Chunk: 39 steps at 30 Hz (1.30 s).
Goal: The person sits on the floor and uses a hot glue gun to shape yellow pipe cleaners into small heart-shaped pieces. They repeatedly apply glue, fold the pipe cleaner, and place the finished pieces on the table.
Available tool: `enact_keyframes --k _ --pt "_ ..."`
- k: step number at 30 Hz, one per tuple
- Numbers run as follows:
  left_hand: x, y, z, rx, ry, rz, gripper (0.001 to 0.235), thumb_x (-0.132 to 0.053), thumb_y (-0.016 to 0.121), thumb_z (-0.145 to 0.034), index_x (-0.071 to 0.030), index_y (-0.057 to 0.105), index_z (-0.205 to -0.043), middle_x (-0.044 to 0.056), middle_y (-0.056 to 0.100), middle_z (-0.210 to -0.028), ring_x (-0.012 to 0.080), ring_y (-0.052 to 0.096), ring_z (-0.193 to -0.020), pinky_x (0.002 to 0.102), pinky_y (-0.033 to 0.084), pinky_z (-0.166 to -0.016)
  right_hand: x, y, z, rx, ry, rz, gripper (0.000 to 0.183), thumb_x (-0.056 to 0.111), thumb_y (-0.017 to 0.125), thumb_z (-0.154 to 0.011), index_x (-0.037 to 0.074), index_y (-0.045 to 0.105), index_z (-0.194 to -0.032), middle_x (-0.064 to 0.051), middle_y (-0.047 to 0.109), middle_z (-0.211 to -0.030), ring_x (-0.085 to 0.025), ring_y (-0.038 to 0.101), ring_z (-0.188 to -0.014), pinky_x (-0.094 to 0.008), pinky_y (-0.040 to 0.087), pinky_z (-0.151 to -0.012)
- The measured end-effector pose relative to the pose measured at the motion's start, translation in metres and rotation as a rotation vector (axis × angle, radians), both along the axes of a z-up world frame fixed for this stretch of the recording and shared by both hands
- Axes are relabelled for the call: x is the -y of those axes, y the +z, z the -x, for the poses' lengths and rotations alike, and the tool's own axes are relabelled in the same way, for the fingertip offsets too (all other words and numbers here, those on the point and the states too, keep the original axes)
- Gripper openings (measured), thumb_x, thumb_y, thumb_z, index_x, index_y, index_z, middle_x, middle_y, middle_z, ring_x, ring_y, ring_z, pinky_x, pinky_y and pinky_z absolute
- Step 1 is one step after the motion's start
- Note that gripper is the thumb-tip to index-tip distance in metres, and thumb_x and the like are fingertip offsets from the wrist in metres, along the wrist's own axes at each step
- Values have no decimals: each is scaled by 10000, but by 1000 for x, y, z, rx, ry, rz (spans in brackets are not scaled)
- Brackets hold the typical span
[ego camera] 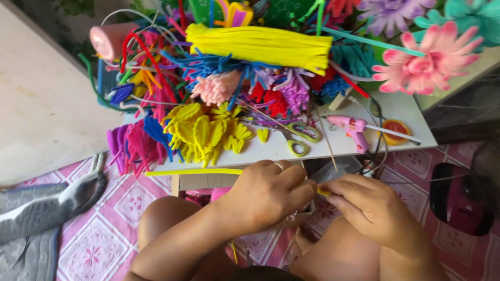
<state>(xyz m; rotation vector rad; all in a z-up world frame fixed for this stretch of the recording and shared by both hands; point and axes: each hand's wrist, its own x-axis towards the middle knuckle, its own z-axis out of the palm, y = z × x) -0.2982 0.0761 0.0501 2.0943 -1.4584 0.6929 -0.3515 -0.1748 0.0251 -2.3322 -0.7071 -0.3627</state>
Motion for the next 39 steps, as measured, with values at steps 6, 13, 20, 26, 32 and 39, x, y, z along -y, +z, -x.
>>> enact_keyframes --k 6,13,20,26,32,39 --pt "-51 -35 -38 -80 117 41 71 -87 621 -992 -76 668 -1044 83 600 -863 326 618 -688 459 465 -557 31 -16 -28 -62 -150 88 176 119 648 -934 78 737 -1081 -39 730 -1019 -150 698 -912 -280 511 -881" --pt "-131 -50 -67 -88 457 148 116 -20 658 -961 -99 733 -1001 51 691 -923 257 687 -732 395 494 -512 52 -32 -58 78 -363 239 132 44 628 -979 74 732 -1055 -45 739 -1045 -210 683 -1038 -340 493 -994" --pt "-134 -48 -70 -59 310 243 81 -71 687 -955 -104 758 -976 94 679 -840 300 712 -700 349 580 -613 -25 -32 -99 360 -149 48 375 217 702 -935 6 664 -1242 -178 662 -1250 -379 639 -1146 -486 495 -1006" --pt "-145 -42 -57 -103 251 257 97 -69 698 -938 -82 773 -997 104 692 -854 301 716 -691 360 577 -589 -52 -40 -94 181 -52 -73 260 124 688 -944 86 747 -1195 -82 745 -1075 -309 728 -981 -403 562 -880" --pt "-157 -38 -52 -128 288 249 78 -27 695 -945 -46 766 -970 131 681 -855 335 711 -716 378 586 -622 -37 -26 -78 -14 -8 -108 231 82 610 -982 106 786 -1129 -85 740 -953 -248 727 -810 -356 568 -767" --pt "-170 -37 -48 -75 416 281 96 13 690 -952 -41 768 -963 138 689 -841 369 695 -687 404 572 -617 -9 -20 -72 177 -212 95 191 2 656 -952 73 777 -1081 -78 722 -922 -292 712 -781 -375 566 -761"
